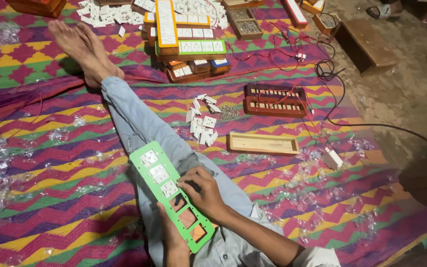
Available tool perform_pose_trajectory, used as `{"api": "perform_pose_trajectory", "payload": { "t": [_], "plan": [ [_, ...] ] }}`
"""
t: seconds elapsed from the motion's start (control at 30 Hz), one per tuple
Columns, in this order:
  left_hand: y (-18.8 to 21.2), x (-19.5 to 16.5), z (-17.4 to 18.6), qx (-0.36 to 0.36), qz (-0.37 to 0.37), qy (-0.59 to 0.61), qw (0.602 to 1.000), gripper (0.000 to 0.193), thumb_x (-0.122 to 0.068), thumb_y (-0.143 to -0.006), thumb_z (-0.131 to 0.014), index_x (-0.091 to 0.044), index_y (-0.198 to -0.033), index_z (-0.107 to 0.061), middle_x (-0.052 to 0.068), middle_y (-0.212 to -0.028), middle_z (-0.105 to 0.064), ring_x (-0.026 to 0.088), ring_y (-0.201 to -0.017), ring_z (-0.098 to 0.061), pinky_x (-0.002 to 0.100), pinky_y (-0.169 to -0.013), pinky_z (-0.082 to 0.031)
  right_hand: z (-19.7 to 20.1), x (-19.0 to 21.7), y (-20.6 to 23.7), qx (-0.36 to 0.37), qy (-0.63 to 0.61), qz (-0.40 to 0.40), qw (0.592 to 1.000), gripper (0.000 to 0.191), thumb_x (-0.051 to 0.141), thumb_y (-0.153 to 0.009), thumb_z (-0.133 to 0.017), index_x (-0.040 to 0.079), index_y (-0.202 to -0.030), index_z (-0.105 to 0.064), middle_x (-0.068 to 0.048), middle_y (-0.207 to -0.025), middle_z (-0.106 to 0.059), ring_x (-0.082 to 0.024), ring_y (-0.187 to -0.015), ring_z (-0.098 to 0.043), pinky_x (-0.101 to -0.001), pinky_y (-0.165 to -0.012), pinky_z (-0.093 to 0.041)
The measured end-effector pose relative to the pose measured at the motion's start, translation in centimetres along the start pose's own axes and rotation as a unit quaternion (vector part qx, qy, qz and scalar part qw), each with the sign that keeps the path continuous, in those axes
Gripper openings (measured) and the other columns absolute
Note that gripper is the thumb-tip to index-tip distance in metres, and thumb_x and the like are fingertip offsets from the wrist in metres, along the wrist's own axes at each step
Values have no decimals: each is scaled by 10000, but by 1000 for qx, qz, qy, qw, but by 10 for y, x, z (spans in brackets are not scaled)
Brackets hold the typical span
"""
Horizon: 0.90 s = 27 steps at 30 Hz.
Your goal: The person sits on a colorful mat and assembles white electrical sockets into a green plastic board. They pick up sockets from a nearby pile, place them into slots, and secure them with screws using a screwdriver. The person repeatedly flips the board to access both sides during assembly.
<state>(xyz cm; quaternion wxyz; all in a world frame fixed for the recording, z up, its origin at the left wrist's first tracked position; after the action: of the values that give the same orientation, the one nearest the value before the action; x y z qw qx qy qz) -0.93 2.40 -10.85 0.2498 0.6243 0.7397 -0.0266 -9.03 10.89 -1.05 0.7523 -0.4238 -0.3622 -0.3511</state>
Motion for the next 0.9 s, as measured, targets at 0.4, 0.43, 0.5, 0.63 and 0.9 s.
{"api": "perform_pose_trajectory", "payload": {
  "t": [0.4, 0.43, 0.5, 0.63, 0.9],
  "plan": [
    [0, 1, 0, -33, 0, -5, 999, 1040, -726, -837, -556, -35, -1563, -279, 229, -1496, -463, 327, -1369, -493, 478, -1108, -417, -3, -12, -4, 23, -54, -55, 997, 112, 54, -863, -778, 48, -975, -789, -87, -905, -654, -241, -872, -648, -338, -750, -507],
    [-1, -1, -2, -29, -2, -4, 1000, 1032, -722, -842, -555, -39, -1565, -280, 218, -1500, -457, 320, -1371, -487, 475, -1111, -412, -4, -12, -6, 23, -35, -18, 999, 108, 48, -877, -766, 47, -985, -778, -88, -919, -652, -246, -889, -645, -341, -768, -507],
    [0, -1, -5, -23, -3, -2, 1000, 1017, -712, -852, -552, -45, -1570, -282, 197, -1507, -445, 306, -1375, -474, 471, -1116, -403, -3, -11, -3, 25, 4, 52, 998, 101, 37, -905, -744, 45, -1005, -756, -89, -948, -649, -258, -923, -637, -348, -804, -505],
    [3, -3, -13, 8, -7, 6, 1000, 987, -701, -863, -545, -66, -1573, -286, 188, -1523, -433, 297, -1385, -465, 476, -1124, -394, -4, -10, 1, 28, 33, 51, 998, 122, 46, -922, -727, 53, -1043, -741, -96, -968, -620, -261, -922, -636, -355, -794, -515],
    [1, -1, -10, 11, 15, 25, 1000, 937, -704, -904, -479, -69, -1564, -282, 219, -1547, -422, 334, -1402, -444, 489, -1132, -378, 7, 23, -10, 27, 59, 82, 995, 137, 62, -945, -713, 56, -1080, -736, -96, -977, -617, -266, -930, -637, -364, -801, -516]
  ]
}}
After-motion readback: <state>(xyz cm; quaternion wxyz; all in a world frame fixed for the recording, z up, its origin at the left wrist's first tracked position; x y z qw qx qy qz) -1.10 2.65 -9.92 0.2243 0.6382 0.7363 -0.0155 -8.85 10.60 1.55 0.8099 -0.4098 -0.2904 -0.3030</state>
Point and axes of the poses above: each hand's wrist, its own y-axis away from the middle knuckle, its own z-axis out of the back of the hand, x = y × z, the point moved 2 cm from there along -y, towards the middle knuckle
